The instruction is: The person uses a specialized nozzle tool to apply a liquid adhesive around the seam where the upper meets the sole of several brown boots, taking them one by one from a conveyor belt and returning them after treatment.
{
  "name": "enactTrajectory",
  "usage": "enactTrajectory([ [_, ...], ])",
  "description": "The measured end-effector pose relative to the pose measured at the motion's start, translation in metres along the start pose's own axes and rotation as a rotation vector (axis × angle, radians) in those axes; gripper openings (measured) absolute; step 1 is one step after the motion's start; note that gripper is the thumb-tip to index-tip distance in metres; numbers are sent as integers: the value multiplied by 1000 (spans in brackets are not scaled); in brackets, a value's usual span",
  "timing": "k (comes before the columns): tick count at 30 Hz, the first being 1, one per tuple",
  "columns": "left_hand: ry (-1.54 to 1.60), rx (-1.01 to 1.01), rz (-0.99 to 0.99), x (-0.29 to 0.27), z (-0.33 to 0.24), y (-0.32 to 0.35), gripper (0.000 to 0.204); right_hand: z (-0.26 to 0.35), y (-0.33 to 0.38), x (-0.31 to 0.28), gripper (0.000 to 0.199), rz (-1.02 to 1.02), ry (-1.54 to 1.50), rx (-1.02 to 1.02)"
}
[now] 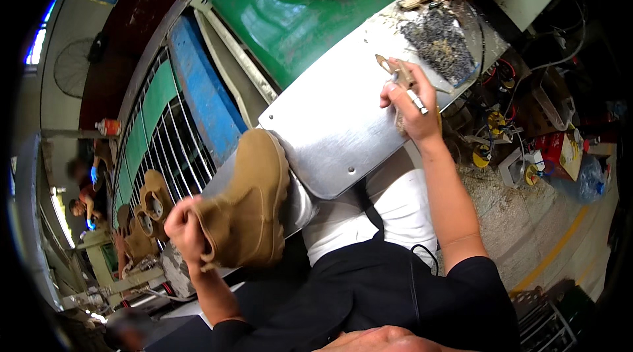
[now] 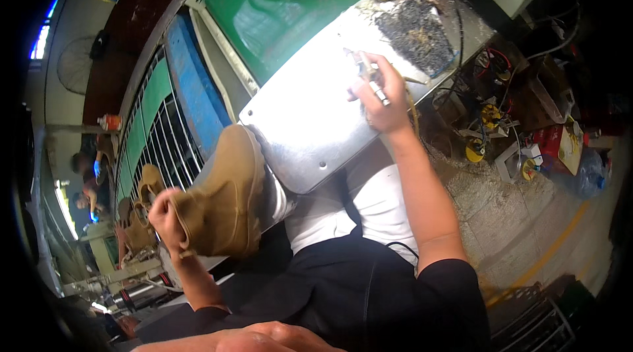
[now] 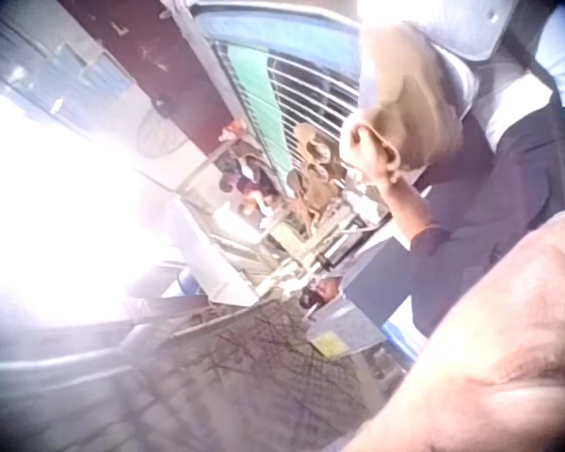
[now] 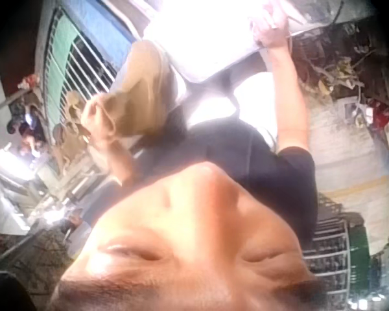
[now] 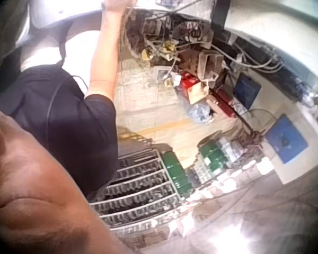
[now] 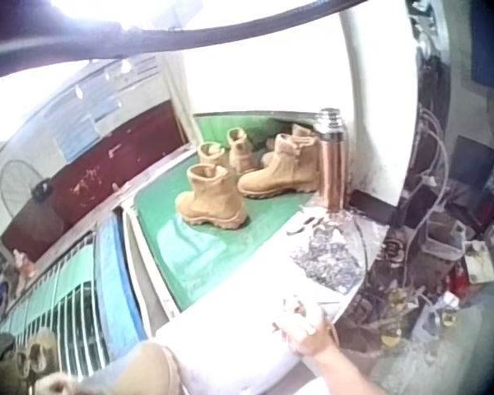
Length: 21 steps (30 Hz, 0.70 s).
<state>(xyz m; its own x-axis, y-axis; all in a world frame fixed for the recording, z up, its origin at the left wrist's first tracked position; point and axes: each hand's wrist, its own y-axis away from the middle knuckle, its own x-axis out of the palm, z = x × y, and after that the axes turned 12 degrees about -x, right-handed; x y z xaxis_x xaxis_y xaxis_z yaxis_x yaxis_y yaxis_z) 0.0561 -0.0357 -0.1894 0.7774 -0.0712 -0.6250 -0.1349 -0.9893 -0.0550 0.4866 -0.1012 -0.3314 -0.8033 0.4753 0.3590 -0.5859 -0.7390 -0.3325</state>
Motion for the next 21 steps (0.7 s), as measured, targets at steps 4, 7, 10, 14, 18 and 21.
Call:
enactTrajectory([
  [4,345,-40,-77,80,-43,-116,27,-5,0,0,40,28,-21,-17],
  [7,885,-26,66,145,-90,-212,27,-8,-2,1,43,97,44,3],
  [10,566,38,170,186,-138,-242,25,-7,-2,-1,45,60,46,5],
  [14,378,735,155,152,-194,-172,31,-6,-4,-4,43,26,53,15],
  [18,-61,1321,276,-6,-209,-97,34,2,-2,3,42,20,66,29],
  [21,-247,1571,347,-46,-218,-30,33,4,-2,5,45,22,56,1],
])
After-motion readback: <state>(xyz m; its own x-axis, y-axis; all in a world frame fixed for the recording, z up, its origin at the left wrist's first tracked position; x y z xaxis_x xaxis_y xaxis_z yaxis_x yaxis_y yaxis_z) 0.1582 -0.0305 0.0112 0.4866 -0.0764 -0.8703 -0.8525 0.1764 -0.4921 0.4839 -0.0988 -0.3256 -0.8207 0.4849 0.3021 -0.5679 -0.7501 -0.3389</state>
